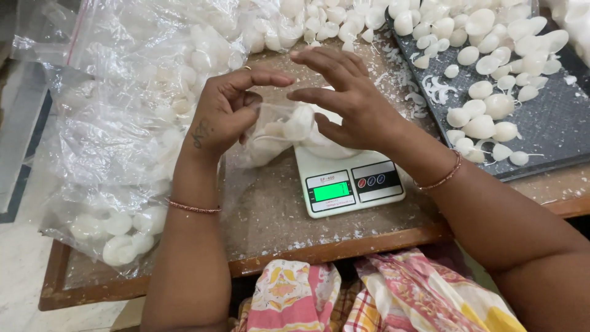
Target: Weighing small white wax pieces on a digital scale and putting them into plastic bags.
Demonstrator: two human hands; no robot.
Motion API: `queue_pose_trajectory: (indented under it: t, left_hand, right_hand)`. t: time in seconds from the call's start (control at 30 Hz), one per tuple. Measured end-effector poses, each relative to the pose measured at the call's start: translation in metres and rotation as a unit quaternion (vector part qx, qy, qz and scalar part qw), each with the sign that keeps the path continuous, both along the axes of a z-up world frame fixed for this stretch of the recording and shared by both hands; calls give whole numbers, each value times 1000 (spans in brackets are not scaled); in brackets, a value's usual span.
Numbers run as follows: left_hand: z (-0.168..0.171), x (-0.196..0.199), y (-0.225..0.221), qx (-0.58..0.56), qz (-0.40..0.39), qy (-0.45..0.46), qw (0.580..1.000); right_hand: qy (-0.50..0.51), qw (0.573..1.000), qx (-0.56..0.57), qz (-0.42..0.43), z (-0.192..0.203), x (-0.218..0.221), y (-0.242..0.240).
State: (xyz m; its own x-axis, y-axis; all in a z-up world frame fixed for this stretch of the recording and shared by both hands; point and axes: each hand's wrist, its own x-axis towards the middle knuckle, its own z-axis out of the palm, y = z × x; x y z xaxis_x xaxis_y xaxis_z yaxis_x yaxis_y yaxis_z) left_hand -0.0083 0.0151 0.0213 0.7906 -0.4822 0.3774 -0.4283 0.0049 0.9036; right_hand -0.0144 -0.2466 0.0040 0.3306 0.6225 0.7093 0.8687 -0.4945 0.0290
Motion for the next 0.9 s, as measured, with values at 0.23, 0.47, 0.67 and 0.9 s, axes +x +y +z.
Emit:
queue_pose_trajectory:
  t: [0.23,0.47,0.67,0.9]
  left_hand:
    - [-1,-4,2,-127,-112,33,985]
    - [-13,10,-3,-184,-42,86,978]
    - [-12,8,-6,-198,-27,104,974]
    - [-17,6,-18,-203,-134,33,969]
  right_hand:
    - [180,976,10,121,4,-14,3]
    - [215,967,16,134,6,-22,19]
    - [229,961,128,93,-13,-11,7]
    - [311,887,299,165,-4,-2,-20]
